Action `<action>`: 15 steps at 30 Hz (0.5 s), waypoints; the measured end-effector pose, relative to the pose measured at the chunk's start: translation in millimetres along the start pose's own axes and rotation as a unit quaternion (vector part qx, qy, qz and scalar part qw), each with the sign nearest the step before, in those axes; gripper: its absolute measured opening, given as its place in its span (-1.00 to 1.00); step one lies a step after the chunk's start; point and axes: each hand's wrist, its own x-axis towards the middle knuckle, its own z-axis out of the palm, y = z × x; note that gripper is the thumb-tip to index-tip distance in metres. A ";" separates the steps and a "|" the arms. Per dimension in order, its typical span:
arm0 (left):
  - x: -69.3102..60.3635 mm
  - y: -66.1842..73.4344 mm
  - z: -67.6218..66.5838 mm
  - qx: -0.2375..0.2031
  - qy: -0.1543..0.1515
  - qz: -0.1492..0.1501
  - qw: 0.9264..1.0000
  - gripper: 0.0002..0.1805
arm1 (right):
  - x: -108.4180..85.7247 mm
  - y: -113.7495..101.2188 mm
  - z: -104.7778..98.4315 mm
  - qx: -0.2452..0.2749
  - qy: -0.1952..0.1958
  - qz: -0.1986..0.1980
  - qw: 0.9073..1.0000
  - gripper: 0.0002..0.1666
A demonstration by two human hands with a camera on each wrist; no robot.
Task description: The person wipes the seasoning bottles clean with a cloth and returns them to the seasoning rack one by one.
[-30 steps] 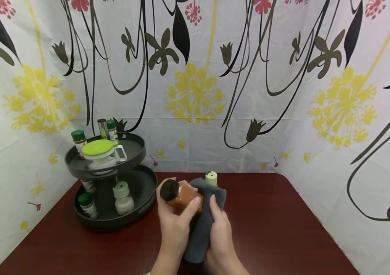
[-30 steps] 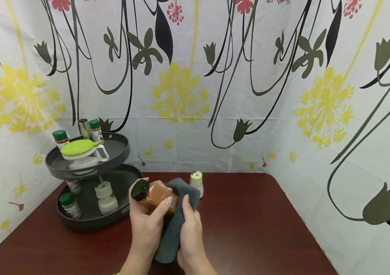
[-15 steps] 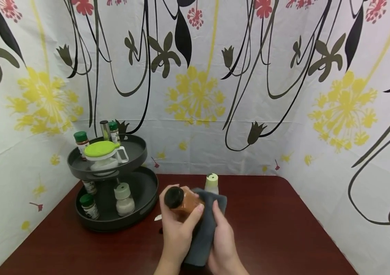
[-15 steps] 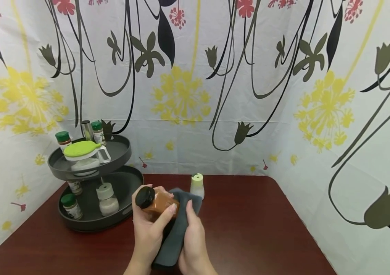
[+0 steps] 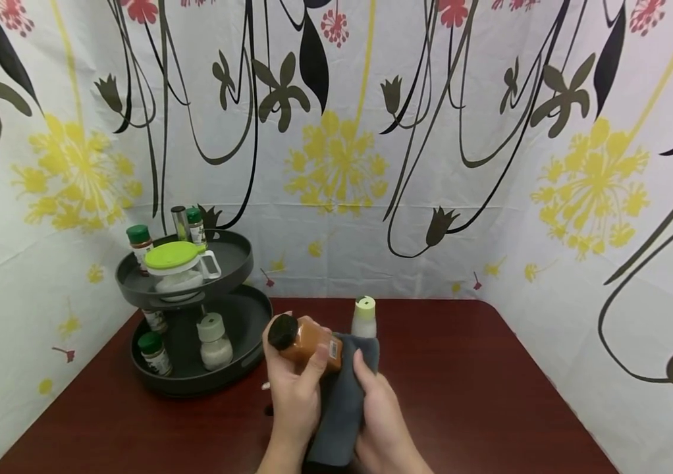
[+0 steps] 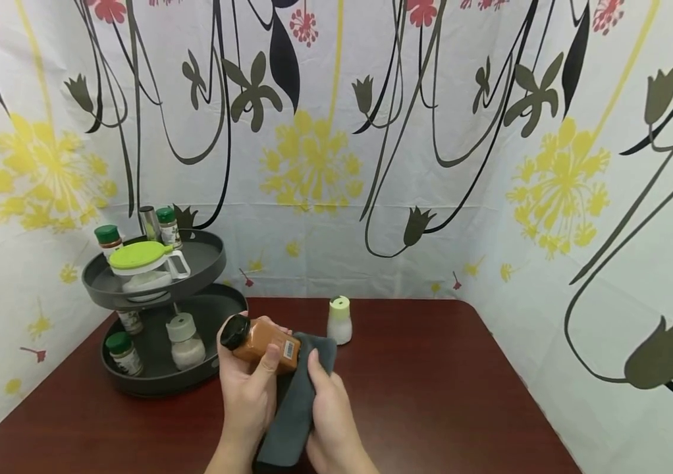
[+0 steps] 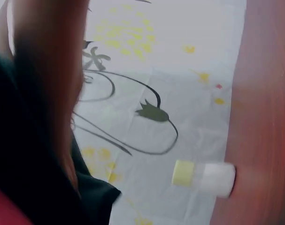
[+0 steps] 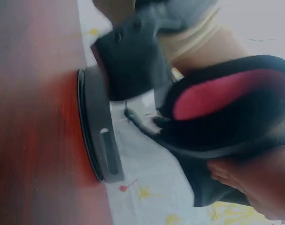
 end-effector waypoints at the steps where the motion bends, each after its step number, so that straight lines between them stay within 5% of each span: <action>1: 0.4 0.0 0.3 0.005 0.003 0.000 1.000 -0.35 | -1.2 -1.3 -0.9 -0.004 -0.003 0.003 1.000 -0.05; 7: -2.2 4.6 6.9 0.005 -0.005 -0.040 0.999 -0.37 | -0.5 -11.3 -3.9 -0.003 0.031 -0.025 0.999 -0.02; 15: 1.0 4.9 10.3 0.002 -0.018 -0.023 1.000 -0.39 | -2.4 -11.2 -6.0 0.020 -0.005 -0.018 1.000 -0.03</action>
